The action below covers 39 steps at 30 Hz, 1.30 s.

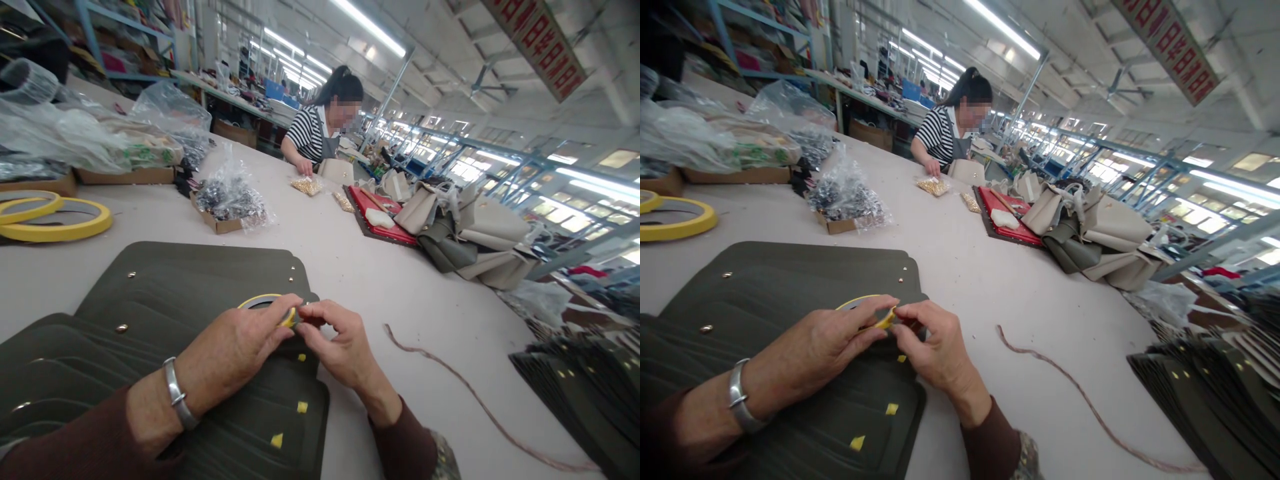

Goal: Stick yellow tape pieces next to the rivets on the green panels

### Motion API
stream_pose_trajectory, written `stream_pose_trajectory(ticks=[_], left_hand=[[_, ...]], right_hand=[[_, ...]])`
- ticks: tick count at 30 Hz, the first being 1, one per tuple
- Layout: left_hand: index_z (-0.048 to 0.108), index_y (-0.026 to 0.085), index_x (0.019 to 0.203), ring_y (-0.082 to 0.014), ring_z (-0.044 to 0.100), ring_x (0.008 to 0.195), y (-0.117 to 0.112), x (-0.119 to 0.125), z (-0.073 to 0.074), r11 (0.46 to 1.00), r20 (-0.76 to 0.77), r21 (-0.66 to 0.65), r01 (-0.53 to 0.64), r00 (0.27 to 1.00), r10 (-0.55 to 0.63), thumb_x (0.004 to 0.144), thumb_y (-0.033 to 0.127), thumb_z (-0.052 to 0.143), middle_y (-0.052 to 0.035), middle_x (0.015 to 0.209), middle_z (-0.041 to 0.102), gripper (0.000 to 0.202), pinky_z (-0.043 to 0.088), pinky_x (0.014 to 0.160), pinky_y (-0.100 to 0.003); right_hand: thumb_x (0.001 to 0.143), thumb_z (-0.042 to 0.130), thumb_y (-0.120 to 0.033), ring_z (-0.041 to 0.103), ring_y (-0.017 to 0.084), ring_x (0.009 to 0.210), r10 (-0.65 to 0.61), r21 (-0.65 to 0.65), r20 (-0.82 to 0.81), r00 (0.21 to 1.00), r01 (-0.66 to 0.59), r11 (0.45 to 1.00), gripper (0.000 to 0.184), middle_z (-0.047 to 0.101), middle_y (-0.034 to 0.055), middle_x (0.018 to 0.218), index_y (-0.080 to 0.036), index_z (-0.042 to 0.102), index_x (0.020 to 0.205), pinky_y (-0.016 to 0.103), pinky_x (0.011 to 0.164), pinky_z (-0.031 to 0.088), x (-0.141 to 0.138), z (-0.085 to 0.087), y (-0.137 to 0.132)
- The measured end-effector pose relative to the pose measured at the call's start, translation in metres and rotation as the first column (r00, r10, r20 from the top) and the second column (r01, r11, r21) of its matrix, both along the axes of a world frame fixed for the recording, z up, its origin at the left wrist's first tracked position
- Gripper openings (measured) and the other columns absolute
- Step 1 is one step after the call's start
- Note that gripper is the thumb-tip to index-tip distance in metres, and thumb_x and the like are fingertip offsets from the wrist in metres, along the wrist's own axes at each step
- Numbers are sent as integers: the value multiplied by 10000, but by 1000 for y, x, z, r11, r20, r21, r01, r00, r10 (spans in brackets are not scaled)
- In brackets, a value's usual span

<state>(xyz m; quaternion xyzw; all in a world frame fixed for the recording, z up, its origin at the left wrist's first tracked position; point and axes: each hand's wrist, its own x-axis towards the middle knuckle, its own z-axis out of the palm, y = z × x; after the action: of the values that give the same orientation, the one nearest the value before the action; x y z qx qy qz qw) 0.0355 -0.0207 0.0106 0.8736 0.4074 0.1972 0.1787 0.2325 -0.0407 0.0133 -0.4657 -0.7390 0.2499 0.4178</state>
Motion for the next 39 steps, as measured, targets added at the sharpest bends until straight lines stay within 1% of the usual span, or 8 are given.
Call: stream_pose_trajectory(ticks=[3, 10, 13, 17, 21, 25, 29, 39], left_hand=[[470, 244, 1255, -220, 724, 901, -1, 2, 1, 1000, -28, -8, -20, 999, 20, 965, 263, 424, -39, 1063, 741, 294, 528, 705, -297], [545, 242, 1042, -195, 693, 779, 1, 3, 2, 998, -22, -61, -18, 1000, 17, 967, 276, 409, 1, 884, 721, 160, 446, 638, -285], [564, 226, 902, -179, 657, 741, 2, 4, 4, 999, 0, -37, -18, 1000, 18, 960, 252, 404, -2, 834, 697, 172, 416, 629, -283], [545, 214, 810, -146, 594, 658, -2, 8, 6, 999, 44, 29, -30, 999, 29, 950, 218, 394, 5, 757, 647, 206, 382, 599, -267], [540, 214, 844, -129, 568, 634, -9, 12, 10, 998, 86, 44, -51, 995, 47, 969, 234, 380, 17, 757, 631, 204, 385, 593, -258], [566, 209, 923, -180, 605, 781, -3, 10, 10, 993, -142, 43, -108, 983, 113, 972, 240, 406, -27, 878, 664, 169, 419, 650, -294], [581, 214, 919, -227, 581, 905, 5, 7, 7, 995, -312, 55, -77, 946, 91, 946, 157, 415, -47, 936, 658, 178, 451, 736, -342], [578, 205, 898, -236, 587, 905, 5, 0, 12, 998, -339, -56, -12, 941, -8, 951, 161, 401, -58, 944, 650, 190, 468, 739, -372]], right_hand=[[872, 570, -163, 639, 160, 741, 22, 110, 96, 995, -32, 993, 159, 710, 42, 817, -208, 716, 914, 279, 718, 501, -8, -1, -3], [829, 531, -155, 591, 141, 591, -137, 229, 210, 968, 87, 970, 175, 666, 29, 665, -201, 689, 770, 257, 597, 461, -12, -13, -4], [801, 551, -166, 586, 133, 568, -196, 138, 160, 968, 174, 975, 153, 674, 22, 655, -201, 688, 740, 248, 582, 461, -17, -11, -6], [764, 573, -186, 574, 119, 519, -254, -132, -18, 967, 249, 959, 123, 653, -3, 599, -187, 673, 691, 222, 517, 450, -23, -7, -5], [720, 627, -255, 574, 114, 463, -389, -372, -162, 907, 308, 875, 102, 642, -6, 574, -166, 668, 690, 211, 447, 447, -12, -10, 8], [645, 746, -363, 556, 94, 420, -449, -594, -326, 832, 189, 782, 238, 626, -11, 529, -140, 690, 707, 204, 429, 477, 9, -17, 22], [586, 818, -407, 581, 86, 471, -423, -641, -416, 805, 71, 764, 328, 653, 1, 568, -130, 714, 729, 202, 480, 519, 18, -24, 27], [622, 781, -332, 552, 80, 429, -383, -647, -279, 881, 122, 753, 237, 621, -16, 511, -127, 704, 714, 186, 434, 485, 14, -24, 24]])
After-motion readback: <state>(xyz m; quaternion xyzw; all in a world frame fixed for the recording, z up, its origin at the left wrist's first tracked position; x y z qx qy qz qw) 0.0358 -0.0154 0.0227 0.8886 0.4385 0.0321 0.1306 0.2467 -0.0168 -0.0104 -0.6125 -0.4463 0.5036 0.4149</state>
